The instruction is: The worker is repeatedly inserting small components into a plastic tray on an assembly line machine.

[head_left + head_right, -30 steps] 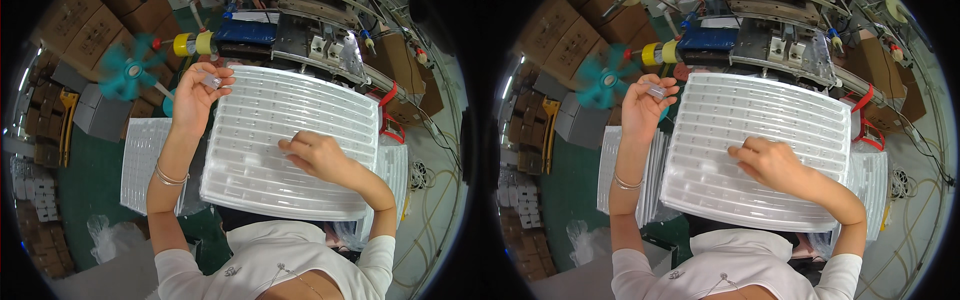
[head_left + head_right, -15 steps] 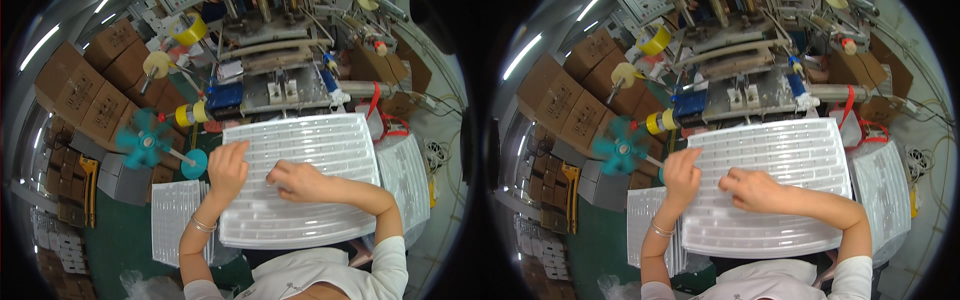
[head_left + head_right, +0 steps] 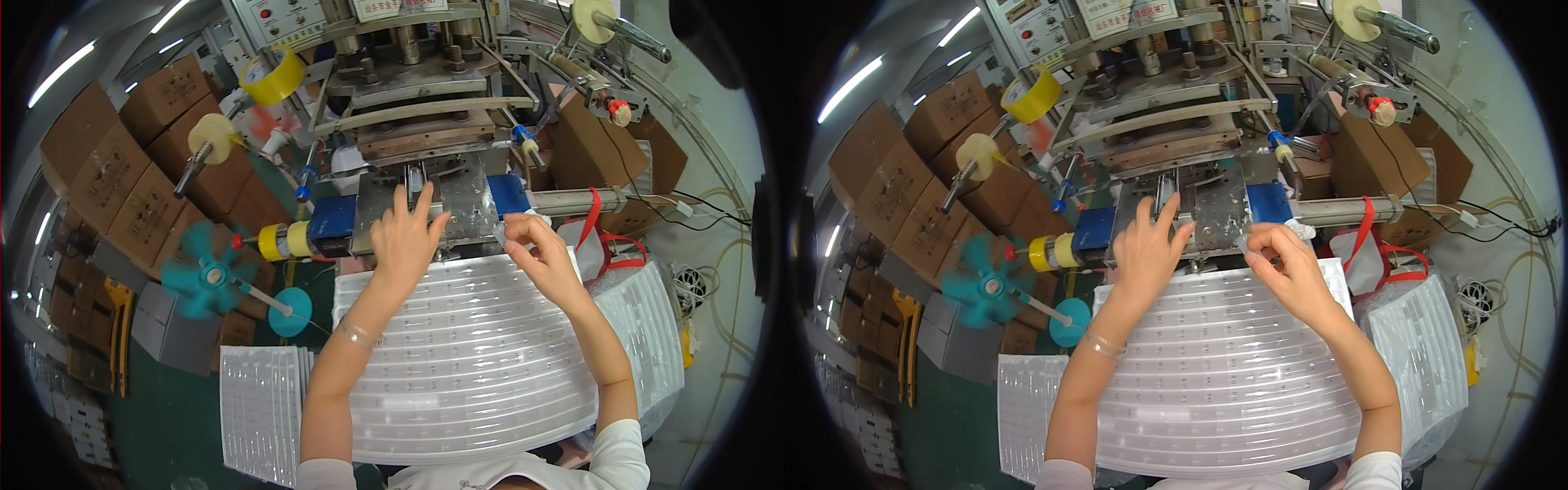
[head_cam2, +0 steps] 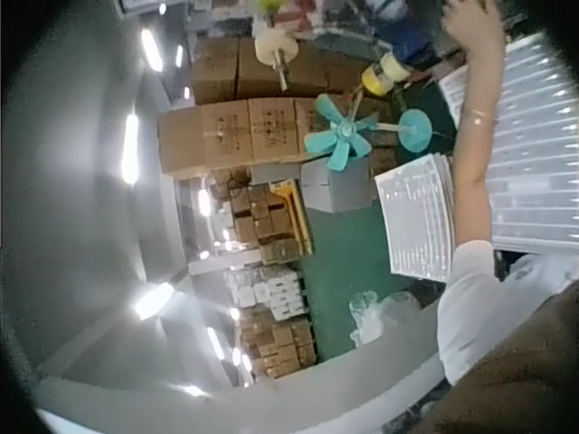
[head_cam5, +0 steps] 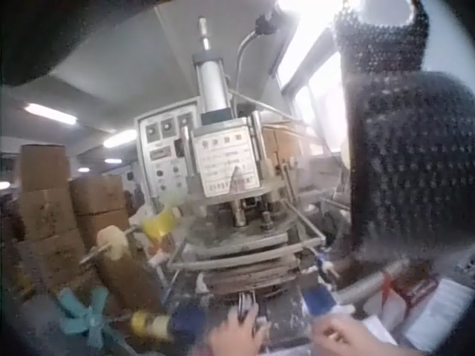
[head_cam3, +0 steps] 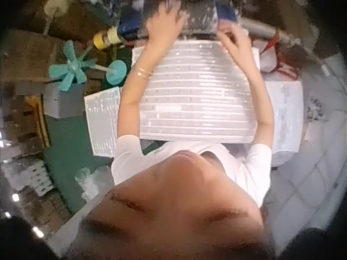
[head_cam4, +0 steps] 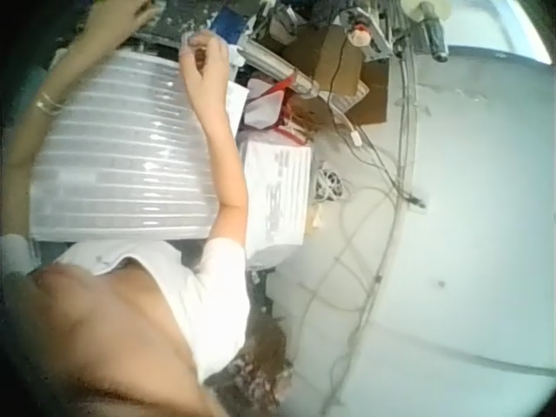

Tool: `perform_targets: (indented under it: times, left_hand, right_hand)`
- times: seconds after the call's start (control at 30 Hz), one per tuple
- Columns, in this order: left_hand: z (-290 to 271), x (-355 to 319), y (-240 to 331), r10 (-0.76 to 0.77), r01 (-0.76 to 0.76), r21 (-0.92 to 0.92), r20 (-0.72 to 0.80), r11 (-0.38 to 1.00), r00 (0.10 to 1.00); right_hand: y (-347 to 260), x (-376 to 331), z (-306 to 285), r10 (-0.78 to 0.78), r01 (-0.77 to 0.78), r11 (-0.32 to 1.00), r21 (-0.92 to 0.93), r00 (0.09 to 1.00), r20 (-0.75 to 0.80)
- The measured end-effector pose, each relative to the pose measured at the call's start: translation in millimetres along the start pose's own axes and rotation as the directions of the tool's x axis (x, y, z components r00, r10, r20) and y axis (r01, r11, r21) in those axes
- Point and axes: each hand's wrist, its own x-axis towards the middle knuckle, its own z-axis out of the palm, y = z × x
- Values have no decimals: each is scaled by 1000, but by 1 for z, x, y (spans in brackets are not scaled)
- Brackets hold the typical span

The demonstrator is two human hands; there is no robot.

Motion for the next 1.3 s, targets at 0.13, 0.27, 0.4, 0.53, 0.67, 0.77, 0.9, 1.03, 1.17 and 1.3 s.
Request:
perform_targets:
  times: [0.13,0.27,0.4,0.53,0.67,0.77,0.9,1.03,1.17,1.3]
  left_hand:
    - [27,34,8,-22,31,-37,232,999,973]
    - [10,23,17,8,1,-198,46,980,999]
    - [-36,-21,8,-83,82,-634,27,769,996]
    - [-80,-53,-11,-111,264,-644,269,718,957]
    - [-102,-76,-21,-142,264,-697,230,666,963]
    - [-123,-83,-17,-124,251,-693,229,675,965]
    - [-143,-117,-18,-10,129,-553,214,823,977]
    - [-143,-167,-9,231,-113,-363,301,925,925]
    - [-139,-204,4,357,-218,-305,544,927,759]
    - [-141,-211,10,265,-31,-382,578,924,772]
  right_hand:
    - [6,19,5,-71,65,993,-96,996,-56]
    - [20,50,28,-266,232,946,-228,954,-135]
    - [31,85,53,-473,363,798,-481,872,-126]
    - [48,98,59,-394,222,688,-691,914,-98]
    - [47,89,69,-370,212,766,-607,917,-146]
    - [33,68,50,-400,253,814,-524,897,-188]
    - [-11,6,40,-303,282,875,-393,953,8]
    - [-35,-53,56,-203,340,932,-124,776,597]
    - [-53,-106,67,-252,446,894,-40,575,778]
    - [-31,-141,85,-282,643,731,-230,591,756]
